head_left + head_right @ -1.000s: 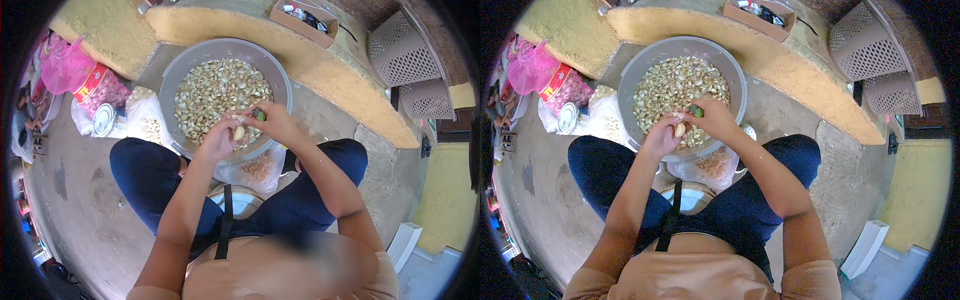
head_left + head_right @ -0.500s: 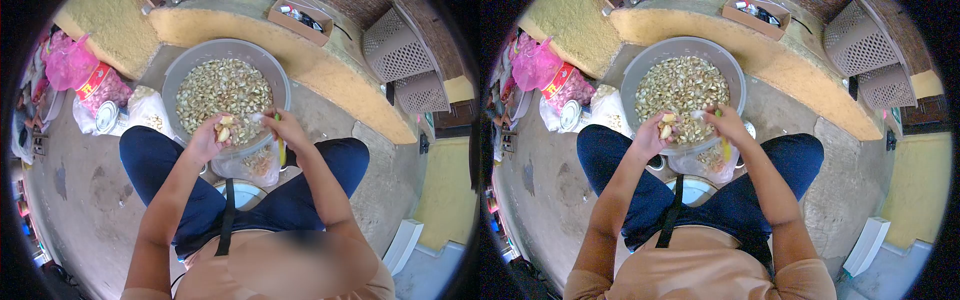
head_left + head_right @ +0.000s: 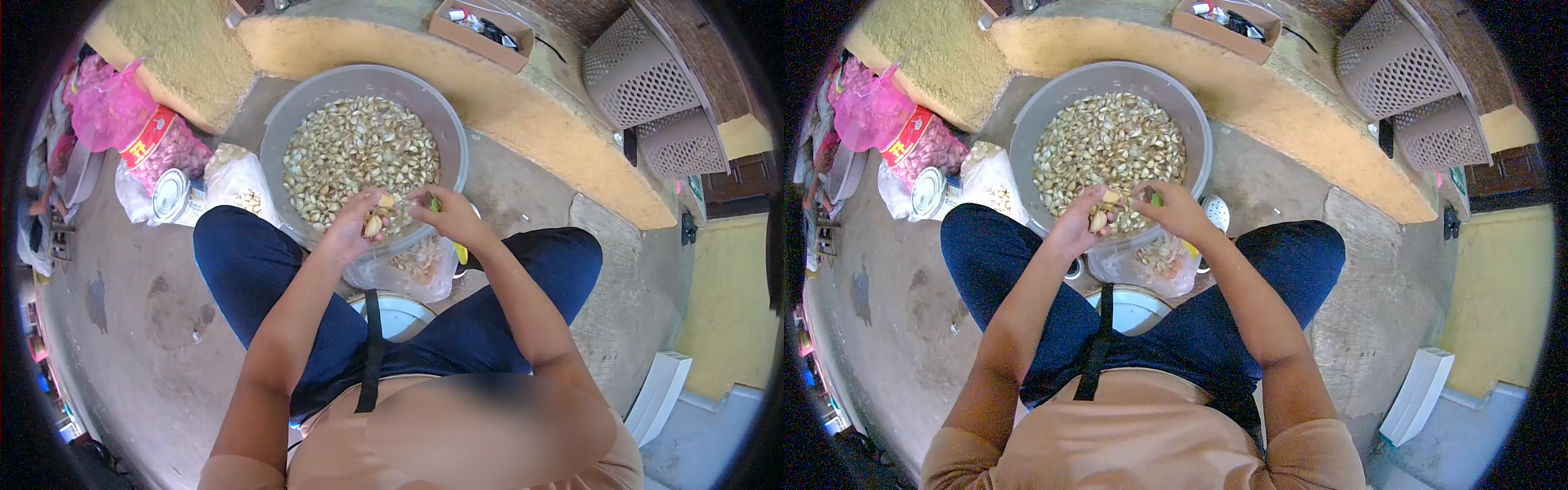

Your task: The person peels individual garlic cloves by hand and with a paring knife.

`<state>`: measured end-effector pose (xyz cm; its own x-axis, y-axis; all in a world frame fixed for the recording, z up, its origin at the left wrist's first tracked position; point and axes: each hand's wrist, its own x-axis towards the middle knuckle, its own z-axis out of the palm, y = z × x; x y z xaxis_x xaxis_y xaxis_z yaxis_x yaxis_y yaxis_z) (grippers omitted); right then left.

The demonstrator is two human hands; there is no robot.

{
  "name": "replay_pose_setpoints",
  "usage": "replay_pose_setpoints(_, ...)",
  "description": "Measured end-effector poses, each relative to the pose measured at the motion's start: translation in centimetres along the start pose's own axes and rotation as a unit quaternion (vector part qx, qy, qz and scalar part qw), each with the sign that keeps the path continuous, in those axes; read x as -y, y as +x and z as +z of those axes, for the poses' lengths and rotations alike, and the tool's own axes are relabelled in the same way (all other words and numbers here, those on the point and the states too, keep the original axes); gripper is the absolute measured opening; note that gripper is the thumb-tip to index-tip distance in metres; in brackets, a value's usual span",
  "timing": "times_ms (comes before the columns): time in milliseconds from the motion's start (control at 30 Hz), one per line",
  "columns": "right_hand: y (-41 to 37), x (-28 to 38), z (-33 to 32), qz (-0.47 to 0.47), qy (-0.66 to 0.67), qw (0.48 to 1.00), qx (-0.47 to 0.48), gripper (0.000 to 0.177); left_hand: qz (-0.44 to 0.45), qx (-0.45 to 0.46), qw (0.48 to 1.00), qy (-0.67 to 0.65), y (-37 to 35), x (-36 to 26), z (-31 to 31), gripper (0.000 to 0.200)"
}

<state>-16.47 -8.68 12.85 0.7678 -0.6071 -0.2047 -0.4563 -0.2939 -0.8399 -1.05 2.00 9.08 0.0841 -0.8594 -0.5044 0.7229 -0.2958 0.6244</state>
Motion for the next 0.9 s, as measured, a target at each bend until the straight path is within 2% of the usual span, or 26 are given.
replay_pose_setpoints(67,0.0,1.1,0.4,-0.054,0.031,0.998,-0.020,0.032,-0.002,0.002,1.000,0.027,0.8,0.8,-0.3,0.018)
replay_pose_setpoints(167,0.9,-0.8,2.1,-0.202,-0.085,0.969,-0.113,0.032,-0.011,-0.017,0.998,0.065,0.7,1.1,0.3,0.020)
replay_pose_setpoints(267,1.0,0.1,2.2,-0.119,-0.093,0.983,-0.106,0.029,-0.010,-0.017,0.999,0.044,0.5,1.1,0.5,0.023)
replay_pose_setpoints(367,1.6,-0.8,2.2,-0.059,0.011,0.993,-0.099,0.027,-0.009,-0.014,1.000,0.008,0.5,0.8,0.6,0.027)
replay_pose_setpoints(467,1.8,0.5,1.6,0.086,0.173,0.979,-0.065,0.024,-0.019,-0.026,0.999,-0.037,0.3,0.6,0.7,0.029)
replay_pose_setpoints(567,2.2,0.1,2.0,0.114,0.268,0.953,-0.085,0.022,0.013,0.004,0.999,-0.033,0.6,0.6,0.5,0.030)
replay_pose_setpoints(767,2.3,0.2,1.8,0.139,0.533,0.834,0.023,0.018,0.025,0.039,0.998,-0.034,0.7,0.1,0.6,0.030)
replay_pose_setpoints(900,2.7,-0.2,2.4,0.147,0.541,0.828,0.018,0.021,0.030,0.038,0.998,-0.047,0.8,0.1,0.6,0.028)
